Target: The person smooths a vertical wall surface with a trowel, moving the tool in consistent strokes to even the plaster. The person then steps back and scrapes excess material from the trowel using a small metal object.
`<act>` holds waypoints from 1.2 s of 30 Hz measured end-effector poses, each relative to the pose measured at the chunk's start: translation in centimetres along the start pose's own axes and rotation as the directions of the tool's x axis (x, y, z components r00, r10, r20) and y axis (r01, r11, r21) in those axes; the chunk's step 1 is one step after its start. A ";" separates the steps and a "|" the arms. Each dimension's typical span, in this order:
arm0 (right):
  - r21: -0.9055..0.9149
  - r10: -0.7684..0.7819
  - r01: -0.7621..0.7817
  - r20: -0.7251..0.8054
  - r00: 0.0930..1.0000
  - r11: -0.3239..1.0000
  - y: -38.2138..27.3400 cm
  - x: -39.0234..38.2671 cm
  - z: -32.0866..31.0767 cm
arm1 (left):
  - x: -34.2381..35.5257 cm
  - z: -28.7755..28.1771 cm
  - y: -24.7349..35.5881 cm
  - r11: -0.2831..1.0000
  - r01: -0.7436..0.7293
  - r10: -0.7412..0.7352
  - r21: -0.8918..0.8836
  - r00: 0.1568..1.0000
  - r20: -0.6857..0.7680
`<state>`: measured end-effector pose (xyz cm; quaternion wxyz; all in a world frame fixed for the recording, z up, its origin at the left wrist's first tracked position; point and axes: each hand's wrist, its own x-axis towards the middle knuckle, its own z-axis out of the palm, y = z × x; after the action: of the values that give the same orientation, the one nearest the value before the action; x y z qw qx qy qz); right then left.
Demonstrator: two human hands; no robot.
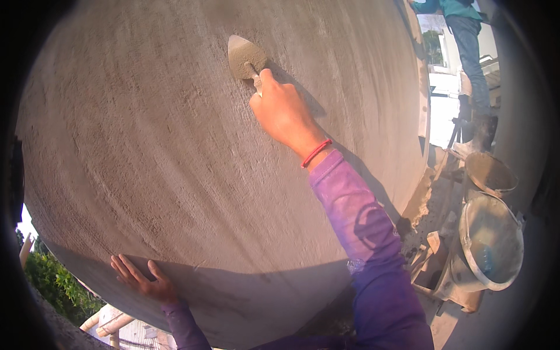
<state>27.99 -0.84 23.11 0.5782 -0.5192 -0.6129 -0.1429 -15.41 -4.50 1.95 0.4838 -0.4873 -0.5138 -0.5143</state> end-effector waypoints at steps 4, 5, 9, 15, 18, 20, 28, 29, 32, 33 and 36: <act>0.005 -0.024 0.024 0.034 0.999 1.000 0.6 0.6 -0.2 | -0.1 -0.1 -0.2 1.000 0.002 -0.002 -0.022 1.000 -0.005; 0.002 -0.020 0.020 0.022 1.000 1.000 0.6 1.0 -0.3 | -0.1 -0.1 -0.1 1.000 0.007 -0.007 -0.022 1.000 -0.002; -0.004 -0.025 0.026 0.037 0.999 1.000 -0.3 1.3 -0.3 | -0.2 -0.1 -0.4 1.000 0.001 -0.001 -0.025 1.000 -0.001; -0.005 -0.031 0.031 0.022 0.999 1.000 -0.2 1.8 -0.2 | -0.1 -0.3 -0.2 1.000 0.005 -0.005 -0.009 1.000 0.000; 0.038 -0.057 0.055 0.064 0.996 0.998 -0.6 1.0 -0.6 | -0.3 -0.2 -0.4 0.999 0.022 -0.022 -0.024 1.000 0.017; 0.029 -0.026 0.025 0.002 1.000 0.999 -0.3 1.0 -0.3 | -0.1 -0.2 0.3 0.999 0.030 -0.029 -0.024 0.999 0.027; 0.117 -0.045 0.036 0.072 0.996 0.992 -2.6 -3.9 2.7 | -0.2 -0.3 -0.1 0.999 0.031 -0.031 -0.032 0.999 0.024; 0.109 -0.053 0.047 0.051 0.997 0.993 -3.0 -4.1 3.2 | -0.2 -0.3 -0.1 0.999 0.033 -0.032 -0.038 0.999 0.020; 0.117 -0.129 0.120 0.070 0.989 0.986 -3.8 -5.3 3.9 | -0.2 -0.4 -0.2 0.998 0.040 -0.038 -0.040 0.998 0.041; 0.101 -0.106 0.100 0.055 0.993 0.990 -3.9 -5.5 4.2 | -0.2 -0.5 -0.1 0.998 0.039 -0.038 -0.041 0.998 0.046; 0.074 -0.082 0.080 0.025 0.996 0.994 -4.1 -6.0 4.6 | 0.0 -0.4 0.1 0.998 0.044 -0.041 -0.048 0.998 0.050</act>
<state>20.87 -1.89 18.35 0.5819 -0.4743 -0.6464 -0.1365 -15.32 -4.92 1.93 0.4478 -0.5004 -0.5231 -0.5248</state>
